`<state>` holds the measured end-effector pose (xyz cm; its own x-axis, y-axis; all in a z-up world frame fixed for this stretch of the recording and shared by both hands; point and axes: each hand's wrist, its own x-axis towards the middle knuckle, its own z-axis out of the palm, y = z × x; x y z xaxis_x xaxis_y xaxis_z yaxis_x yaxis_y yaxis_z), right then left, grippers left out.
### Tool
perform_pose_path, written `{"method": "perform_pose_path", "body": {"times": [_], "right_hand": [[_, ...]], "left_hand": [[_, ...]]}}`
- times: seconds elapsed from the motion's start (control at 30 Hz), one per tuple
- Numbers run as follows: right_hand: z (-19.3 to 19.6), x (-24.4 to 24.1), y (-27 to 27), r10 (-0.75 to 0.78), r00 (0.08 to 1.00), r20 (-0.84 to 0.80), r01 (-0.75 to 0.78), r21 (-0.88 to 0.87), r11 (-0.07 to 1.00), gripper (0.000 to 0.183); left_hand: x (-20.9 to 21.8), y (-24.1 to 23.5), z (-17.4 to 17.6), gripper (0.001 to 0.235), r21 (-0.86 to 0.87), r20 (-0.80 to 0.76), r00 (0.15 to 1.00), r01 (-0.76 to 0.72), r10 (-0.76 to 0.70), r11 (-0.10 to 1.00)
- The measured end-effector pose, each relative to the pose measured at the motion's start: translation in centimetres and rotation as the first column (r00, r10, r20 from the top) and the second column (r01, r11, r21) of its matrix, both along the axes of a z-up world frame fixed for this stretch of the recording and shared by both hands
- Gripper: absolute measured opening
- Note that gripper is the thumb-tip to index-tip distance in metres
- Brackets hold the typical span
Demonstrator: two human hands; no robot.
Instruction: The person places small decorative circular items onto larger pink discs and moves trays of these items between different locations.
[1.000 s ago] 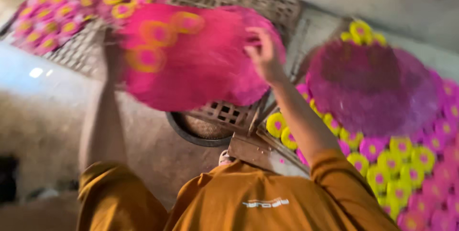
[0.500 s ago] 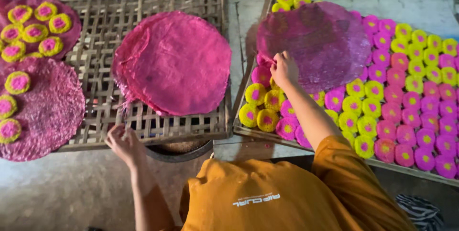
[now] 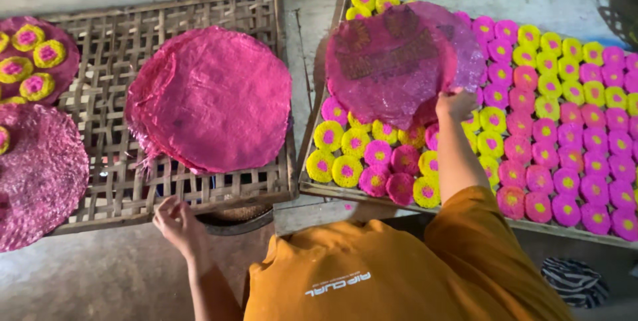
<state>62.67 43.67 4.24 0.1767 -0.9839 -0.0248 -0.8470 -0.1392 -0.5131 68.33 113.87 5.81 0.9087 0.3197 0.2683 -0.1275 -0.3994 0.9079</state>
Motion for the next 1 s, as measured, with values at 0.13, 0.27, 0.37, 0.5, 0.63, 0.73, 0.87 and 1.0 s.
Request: {"method": "perform_pose_path", "body": {"times": [0.13,0.27,0.37,0.5,0.63,0.73,0.87,1.0], "right_hand": [[-0.1,-0.6,-2.1,-0.027,0.973,0.229,0.034,-0.026,0.999,0.020],[0.4,-2.8,-4.9,0.046,0.980,0.191,0.002,-0.245,0.969,0.034],[0.1,-3.5,-5.4,0.198,0.957,0.212,-0.105,-0.382,0.918,0.046],[0.6,-3.4,-6.0,0.258,0.956,0.142,-0.224,-0.219,0.950,0.054],[1.5,-2.4,-6.6,0.222,0.964,0.149,-0.203,-0.133,0.970,0.030],[1.4,-1.7,-6.5,0.236,0.957,0.166,-0.163,-0.363,0.918,0.020],[1.1,-2.4,-6.3,0.291,0.956,0.046,-0.220,-0.548,0.807,0.024],[1.4,-3.3,-5.8,0.278,0.945,-0.174,-0.320,-0.315,0.894,0.021]], "left_hand": [[0.4,-2.1,0.1,0.023,0.011,-0.055,0.998,0.019,-0.018,1.000],[1.3,-4.6,1.1,0.024,-0.014,-0.013,0.994,0.104,-0.104,0.994],[1.3,-6.0,2.0,0.023,0.005,-0.084,0.992,0.098,-0.097,0.995],[1.3,-8.8,2.9,0.020,0.117,-0.072,0.990,0.125,-0.117,0.985],[1.0,-11.7,3.9,0.021,0.104,-0.038,0.972,0.236,-0.233,0.966],[0.8,-13.2,5.2,0.022,0.057,-0.065,0.956,0.290,-0.286,0.955],[0.9,-14.1,7.1,0.017,0.181,0.045,0.924,0.366,-0.380,0.913],[1.2,-14.0,7.8,0.026,0.078,0.036,0.892,0.448,-0.451,0.891]]}}
